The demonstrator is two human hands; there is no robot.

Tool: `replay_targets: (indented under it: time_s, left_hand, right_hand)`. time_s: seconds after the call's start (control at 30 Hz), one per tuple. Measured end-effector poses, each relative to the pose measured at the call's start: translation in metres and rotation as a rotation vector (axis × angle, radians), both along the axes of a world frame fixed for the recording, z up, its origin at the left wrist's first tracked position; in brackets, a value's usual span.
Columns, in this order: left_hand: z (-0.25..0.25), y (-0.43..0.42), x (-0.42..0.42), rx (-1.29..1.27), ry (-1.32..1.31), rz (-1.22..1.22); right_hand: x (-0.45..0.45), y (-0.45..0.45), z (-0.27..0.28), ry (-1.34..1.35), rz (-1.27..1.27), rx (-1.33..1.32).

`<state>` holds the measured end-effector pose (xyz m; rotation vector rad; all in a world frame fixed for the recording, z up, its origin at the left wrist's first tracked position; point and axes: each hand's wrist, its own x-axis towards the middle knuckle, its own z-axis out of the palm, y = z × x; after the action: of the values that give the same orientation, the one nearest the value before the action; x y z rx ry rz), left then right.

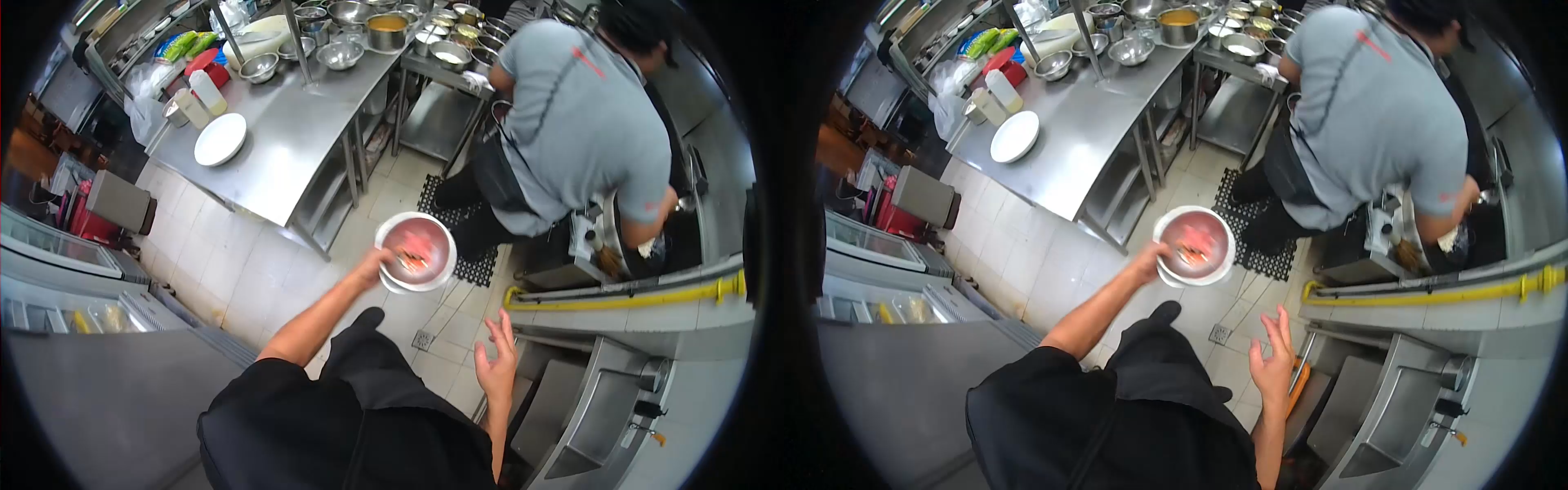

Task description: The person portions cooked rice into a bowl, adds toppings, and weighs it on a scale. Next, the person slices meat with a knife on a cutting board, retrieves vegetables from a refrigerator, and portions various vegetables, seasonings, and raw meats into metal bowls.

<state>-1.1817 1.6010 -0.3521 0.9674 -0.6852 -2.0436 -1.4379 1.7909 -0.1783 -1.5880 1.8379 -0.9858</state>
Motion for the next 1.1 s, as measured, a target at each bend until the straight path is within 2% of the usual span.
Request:
replay_targets:
  time_s: [0.13,0.2,0.23,0.27,0.37,0.53,0.57,0.63,0.7,0.77,0.8,0.87,0.93,1.0,1.1]
  left_hand:
    - [0.021,-0.129,0.096,-0.225,-0.029,0.482]
    - [0.008,-0.186,0.135,-0.211,0.012,0.676]
    - [0.038,-0.198,0.141,-0.179,-0.009,0.768]
    - [0.013,-0.23,0.164,-0.172,-0.071,0.808]
    - [-0.007,-0.292,0.199,0.0,-0.086,0.86]
    - [-0.009,-0.336,0.213,-0.043,-0.61,0.892]
    - [0.009,-0.339,0.205,0.048,-0.791,0.965]
    - [0.01,-0.355,0.211,0.043,-0.936,0.987]
    - [0.029,-0.373,0.231,0.227,-1.056,0.777]
    - [0.023,-0.401,0.268,0.173,-1.316,0.801]
    - [0.009,-0.422,0.29,0.008,-1.516,0.928]
    - [0.001,-0.468,0.339,-0.115,-1.429,1.118]
    - [0.008,-0.522,0.393,-0.036,-1.629,0.937]
    - [-0.005,-0.567,0.445,-0.135,-1.792,0.72]
    - [0.008,-0.599,0.474,-0.05,-1.623,0.652]
  right_hand:
    - [-0.002,-0.011,-0.038,-0.042,-0.04,0.139]
    - [-0.006,-0.001,-0.074,-0.133,-0.117,0.211]
    - [-0.007,0.006,-0.084,-0.149,-0.147,0.246]
    - [-0.008,0.012,-0.094,-0.164,-0.177,0.281]
    - [-0.012,0.02,-0.112,-0.138,-0.211,0.385]
    - [-0.042,-0.007,-0.152,-0.157,-0.152,0.426]
    - [-0.043,-0.022,-0.159,-0.184,-0.142,0.417]
    - [-0.037,-0.053,-0.147,-0.063,-0.122,0.398]
    - [-0.035,-0.083,-0.137,0.011,-0.131,0.368]
    - [-0.038,-0.097,-0.147,-0.016,-0.18,0.373]
    - [-0.038,-0.103,-0.151,-0.045,-0.225,0.422]
    - [-0.031,-0.111,-0.161,-0.05,-0.296,0.444]
    - [-0.013,-0.129,-0.161,-0.003,-0.351,0.456]
    - [0.004,-0.141,-0.153,-0.016,-0.44,0.498]
    - [0.036,-0.174,-0.14,-0.036,-0.414,0.545]
